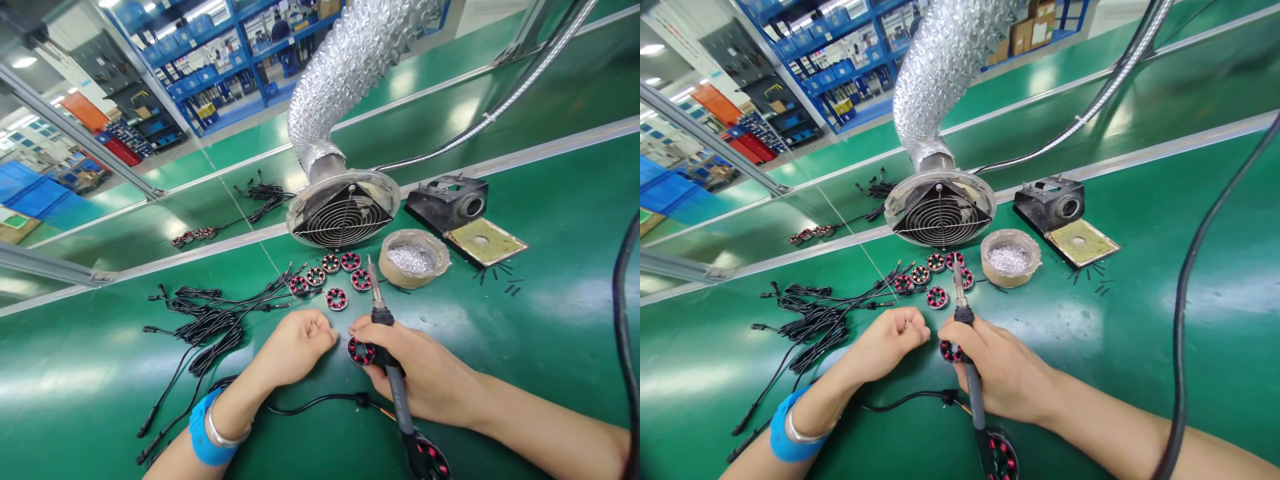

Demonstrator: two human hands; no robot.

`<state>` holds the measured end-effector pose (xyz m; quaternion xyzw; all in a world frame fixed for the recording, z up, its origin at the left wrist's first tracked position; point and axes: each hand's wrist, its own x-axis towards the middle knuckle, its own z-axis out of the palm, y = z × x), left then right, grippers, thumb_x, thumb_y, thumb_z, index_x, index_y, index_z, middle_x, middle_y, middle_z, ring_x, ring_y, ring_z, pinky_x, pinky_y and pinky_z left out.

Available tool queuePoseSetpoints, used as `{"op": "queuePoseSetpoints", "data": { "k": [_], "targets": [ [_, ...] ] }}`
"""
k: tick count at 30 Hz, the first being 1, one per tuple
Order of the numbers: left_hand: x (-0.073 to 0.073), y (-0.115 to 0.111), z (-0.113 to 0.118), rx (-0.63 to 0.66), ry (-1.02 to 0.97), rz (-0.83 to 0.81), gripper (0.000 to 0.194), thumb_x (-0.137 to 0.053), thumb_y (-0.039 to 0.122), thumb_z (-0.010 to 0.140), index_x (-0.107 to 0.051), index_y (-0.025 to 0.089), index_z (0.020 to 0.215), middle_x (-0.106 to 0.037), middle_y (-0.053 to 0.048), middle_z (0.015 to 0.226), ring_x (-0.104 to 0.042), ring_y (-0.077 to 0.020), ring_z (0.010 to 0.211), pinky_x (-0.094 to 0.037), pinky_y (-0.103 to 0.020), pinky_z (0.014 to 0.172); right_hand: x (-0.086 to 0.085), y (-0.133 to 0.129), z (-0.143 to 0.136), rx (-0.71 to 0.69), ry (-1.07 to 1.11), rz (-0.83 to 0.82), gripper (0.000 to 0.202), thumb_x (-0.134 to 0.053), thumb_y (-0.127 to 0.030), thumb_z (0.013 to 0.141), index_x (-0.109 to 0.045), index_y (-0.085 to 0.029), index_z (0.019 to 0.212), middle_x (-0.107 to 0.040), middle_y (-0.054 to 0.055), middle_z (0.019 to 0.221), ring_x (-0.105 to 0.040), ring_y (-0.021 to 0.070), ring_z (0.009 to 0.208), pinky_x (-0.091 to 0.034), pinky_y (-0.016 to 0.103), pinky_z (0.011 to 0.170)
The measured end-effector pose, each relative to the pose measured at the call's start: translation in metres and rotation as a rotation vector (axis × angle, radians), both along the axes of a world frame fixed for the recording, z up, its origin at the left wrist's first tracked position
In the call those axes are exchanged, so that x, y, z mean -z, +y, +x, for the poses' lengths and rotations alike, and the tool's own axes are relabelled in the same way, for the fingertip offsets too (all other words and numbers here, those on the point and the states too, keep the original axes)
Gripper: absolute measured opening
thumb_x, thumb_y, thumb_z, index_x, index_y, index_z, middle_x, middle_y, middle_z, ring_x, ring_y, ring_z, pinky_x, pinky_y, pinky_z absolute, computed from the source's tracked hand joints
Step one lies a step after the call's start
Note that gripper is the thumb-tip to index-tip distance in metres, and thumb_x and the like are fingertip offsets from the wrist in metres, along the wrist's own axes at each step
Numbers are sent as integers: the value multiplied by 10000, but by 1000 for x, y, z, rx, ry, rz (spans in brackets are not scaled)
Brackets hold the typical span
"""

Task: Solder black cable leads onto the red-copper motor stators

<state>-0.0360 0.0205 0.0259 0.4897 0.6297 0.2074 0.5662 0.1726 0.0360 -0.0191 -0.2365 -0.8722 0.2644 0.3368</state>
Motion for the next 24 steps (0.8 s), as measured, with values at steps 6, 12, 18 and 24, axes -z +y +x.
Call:
{"op": "queuePoseSetpoints", "data": {
  "k": [6,12,18,24],
  "targets": [
    [-10,-4,3,116,173,121,254,-707,383,708,-576,185,798,-283,113,516,-243,-87,484,-166,-224,466,0,1,3,0,-30,-21,460,-490,-51,758,-433,-214,1184,-659,72,1009,-678,188,753,-567,296,642],
    [-8,-3,4,132,-8,23,381,-638,541,751,-531,189,652,-277,100,461,-200,-85,457,-142,-242,464,-2,0,3,6,-37,-3,477,-510,-40,738,-428,-211,1175,-666,73,1000,-667,181,706,-556,291,614],
    [-11,0,12,149,301,160,313,-719,471,713,-589,187,699,-285,96,491,-241,-96,487,-146,-247,479,-3,1,1,-14,-16,-5,494,-475,-26,744,-418,-218,1195,-661,70,1002,-674,182,751,-565,291,637],
    [-8,2,5,76,-69,30,500,-637,668,687,-527,184,633,-351,74,497,-244,-83,478,-167,-241,489,-4,4,4,23,28,-2,429,-503,-71,786,-443,-219,1185,-673,75,1025,-686,183,781,-580,295,656]
  ]
}}
